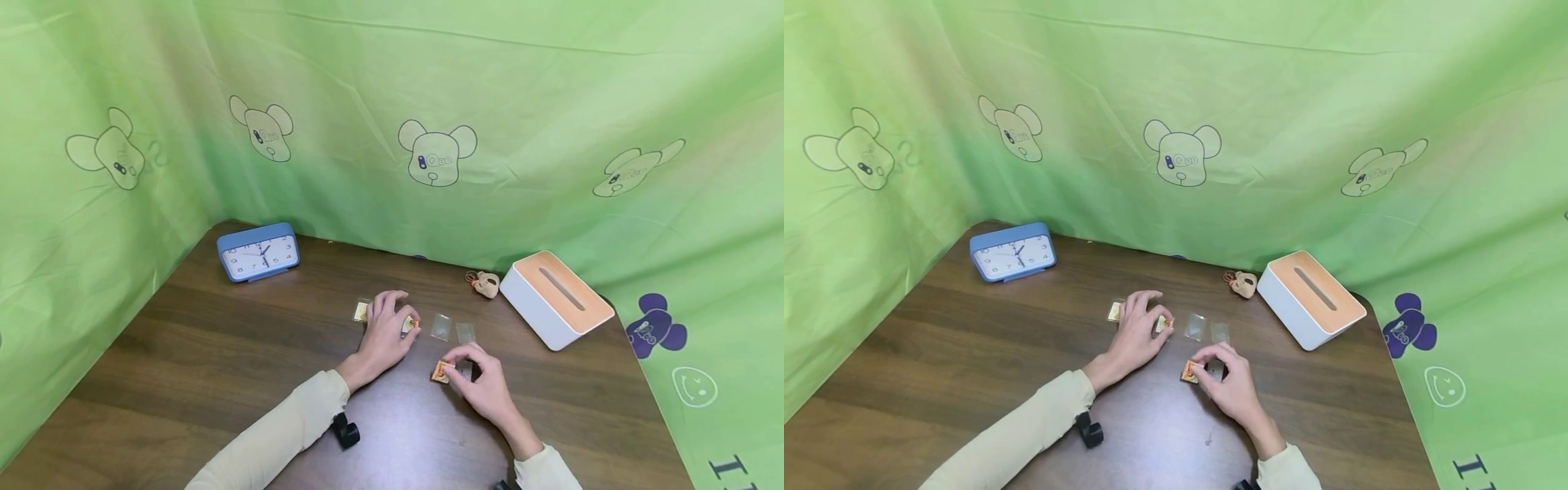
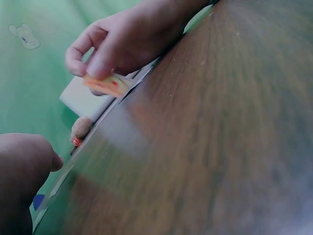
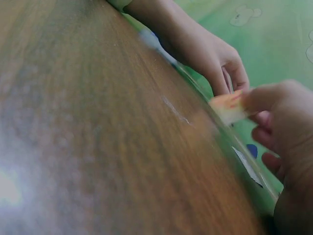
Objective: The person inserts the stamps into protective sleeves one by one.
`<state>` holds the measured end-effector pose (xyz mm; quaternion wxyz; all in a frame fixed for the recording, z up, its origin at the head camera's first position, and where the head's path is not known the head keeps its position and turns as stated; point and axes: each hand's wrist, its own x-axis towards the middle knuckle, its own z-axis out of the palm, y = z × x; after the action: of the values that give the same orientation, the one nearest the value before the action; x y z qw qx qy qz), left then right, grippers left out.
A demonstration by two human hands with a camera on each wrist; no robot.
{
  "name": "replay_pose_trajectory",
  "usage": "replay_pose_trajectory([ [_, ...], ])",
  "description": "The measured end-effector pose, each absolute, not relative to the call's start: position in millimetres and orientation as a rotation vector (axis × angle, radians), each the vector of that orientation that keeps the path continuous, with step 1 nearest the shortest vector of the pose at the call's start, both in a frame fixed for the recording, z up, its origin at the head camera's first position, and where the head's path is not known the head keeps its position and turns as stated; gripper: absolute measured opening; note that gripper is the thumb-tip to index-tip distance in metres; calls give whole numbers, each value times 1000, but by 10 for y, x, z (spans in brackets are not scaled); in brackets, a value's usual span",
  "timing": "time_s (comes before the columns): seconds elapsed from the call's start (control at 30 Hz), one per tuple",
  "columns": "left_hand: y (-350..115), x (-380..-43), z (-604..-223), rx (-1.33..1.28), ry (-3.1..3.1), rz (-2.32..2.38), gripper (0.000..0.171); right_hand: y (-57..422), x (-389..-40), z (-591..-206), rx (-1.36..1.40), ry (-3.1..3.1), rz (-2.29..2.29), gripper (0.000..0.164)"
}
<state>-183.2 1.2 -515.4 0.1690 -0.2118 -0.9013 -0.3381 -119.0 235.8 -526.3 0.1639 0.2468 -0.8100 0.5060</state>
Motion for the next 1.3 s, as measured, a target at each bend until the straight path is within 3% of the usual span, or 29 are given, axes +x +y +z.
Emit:
replay_pose_trajectory([
  [0.17, 92, -1861, -5155, -676, -2595, -927, 16, 2328, -1175, -5210, 661, -2170, 1614, 25],
  [0.53, 216, -1888, -5151, -809, -2660, -646, 35, 2291, -1159, -5180, 506, -2029, 1710, 18],
  [1.3, 179, -1831, -5179, -859, -2562, -628, 15, 2295, -1167, -5190, 474, -2032, 1729, 16],
])
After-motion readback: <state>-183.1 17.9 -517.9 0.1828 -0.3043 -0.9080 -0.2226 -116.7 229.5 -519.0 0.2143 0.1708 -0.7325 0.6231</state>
